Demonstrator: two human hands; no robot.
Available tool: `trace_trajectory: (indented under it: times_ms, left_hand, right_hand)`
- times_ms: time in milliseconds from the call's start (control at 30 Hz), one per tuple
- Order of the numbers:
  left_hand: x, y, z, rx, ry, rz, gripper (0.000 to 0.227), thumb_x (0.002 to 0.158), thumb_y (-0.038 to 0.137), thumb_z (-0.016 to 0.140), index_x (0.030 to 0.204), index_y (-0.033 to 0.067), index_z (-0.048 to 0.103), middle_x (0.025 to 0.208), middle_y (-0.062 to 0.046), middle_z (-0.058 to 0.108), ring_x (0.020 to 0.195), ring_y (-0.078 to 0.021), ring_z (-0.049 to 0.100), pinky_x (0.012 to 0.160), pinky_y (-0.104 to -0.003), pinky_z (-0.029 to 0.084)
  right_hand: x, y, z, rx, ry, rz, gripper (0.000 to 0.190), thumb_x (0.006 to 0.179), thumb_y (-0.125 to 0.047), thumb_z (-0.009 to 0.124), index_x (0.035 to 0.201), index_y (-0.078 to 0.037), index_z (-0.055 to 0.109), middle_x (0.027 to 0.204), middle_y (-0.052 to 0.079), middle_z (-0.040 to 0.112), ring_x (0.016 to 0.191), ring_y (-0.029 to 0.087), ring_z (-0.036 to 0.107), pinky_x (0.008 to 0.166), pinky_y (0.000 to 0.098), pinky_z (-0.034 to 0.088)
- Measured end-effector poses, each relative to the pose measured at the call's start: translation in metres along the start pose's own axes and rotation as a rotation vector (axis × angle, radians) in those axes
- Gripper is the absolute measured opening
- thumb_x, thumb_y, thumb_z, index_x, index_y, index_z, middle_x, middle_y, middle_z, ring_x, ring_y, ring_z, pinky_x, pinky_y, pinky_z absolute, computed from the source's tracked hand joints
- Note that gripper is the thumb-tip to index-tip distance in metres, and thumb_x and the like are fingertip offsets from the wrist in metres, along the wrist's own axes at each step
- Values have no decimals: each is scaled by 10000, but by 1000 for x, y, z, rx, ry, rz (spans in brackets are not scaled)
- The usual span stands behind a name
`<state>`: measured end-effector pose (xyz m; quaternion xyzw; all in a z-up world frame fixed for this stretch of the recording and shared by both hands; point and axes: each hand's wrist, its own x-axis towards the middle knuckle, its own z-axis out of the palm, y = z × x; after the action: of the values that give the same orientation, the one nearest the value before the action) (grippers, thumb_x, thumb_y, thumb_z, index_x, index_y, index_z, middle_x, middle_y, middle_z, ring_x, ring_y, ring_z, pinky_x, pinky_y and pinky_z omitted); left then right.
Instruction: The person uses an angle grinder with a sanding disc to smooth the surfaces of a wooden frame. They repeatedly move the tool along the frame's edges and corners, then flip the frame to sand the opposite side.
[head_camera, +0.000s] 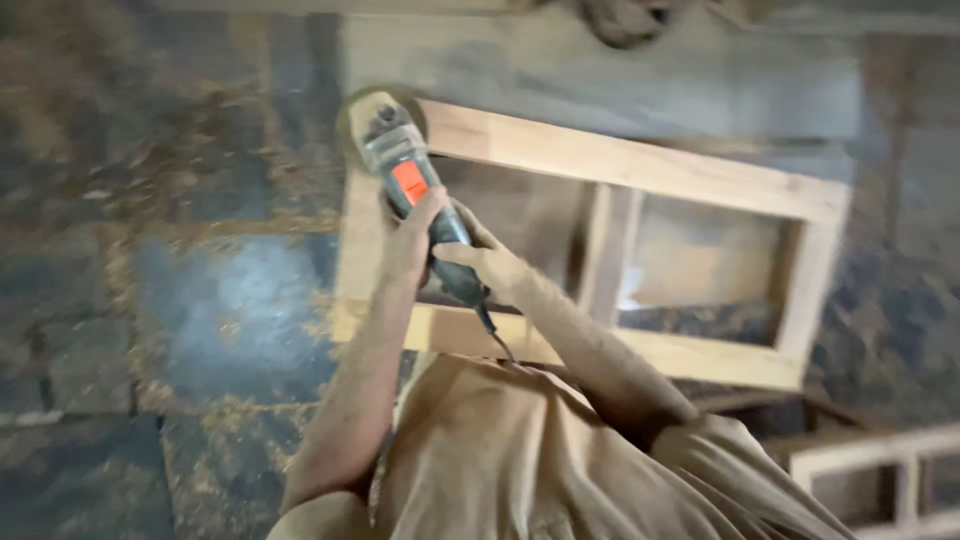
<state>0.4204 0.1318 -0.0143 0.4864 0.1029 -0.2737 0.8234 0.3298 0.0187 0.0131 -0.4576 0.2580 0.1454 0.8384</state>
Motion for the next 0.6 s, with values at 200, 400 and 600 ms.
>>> trace_trajectory:
  times_ms: [200, 400, 600]
  left_hand:
    - [-13, -58, 75, 127, -109, 20, 699, 799, 152, 839, 1368, 31, 451, 1125, -105, 638, 919, -184, 671, 757, -329, 602]
    - [-32, -121, 148, 146, -222, 25, 687, 803, 173, 865, 1343, 8, 474, 1115, -109, 629, 903, -174, 643, 755, -327, 585]
    - [-49, -158, 201, 198, -290, -72, 710, 779, 215, 867, 1322, 27, 450, 1093, -98, 638, 901, -163, 664, 761, -324, 602]
  right_hand:
    - [-58, -6, -69, 111, 148, -13, 900, 855, -141, 705, 1623, -297, 262, 1275, 105, 600, 840, 216, 666, 594, 360, 592]
    - [-114, -3, -143, 179, 256, -43, 850, 897, -140, 673, 1635, -300, 282, 1144, 178, 606, 737, 258, 648, 557, 375, 592]
    - [-154, -5, -196, 210, 302, -144, 774, 927, -103, 634, 1630, -203, 327, 1268, 84, 638, 976, 191, 703, 706, 360, 615]
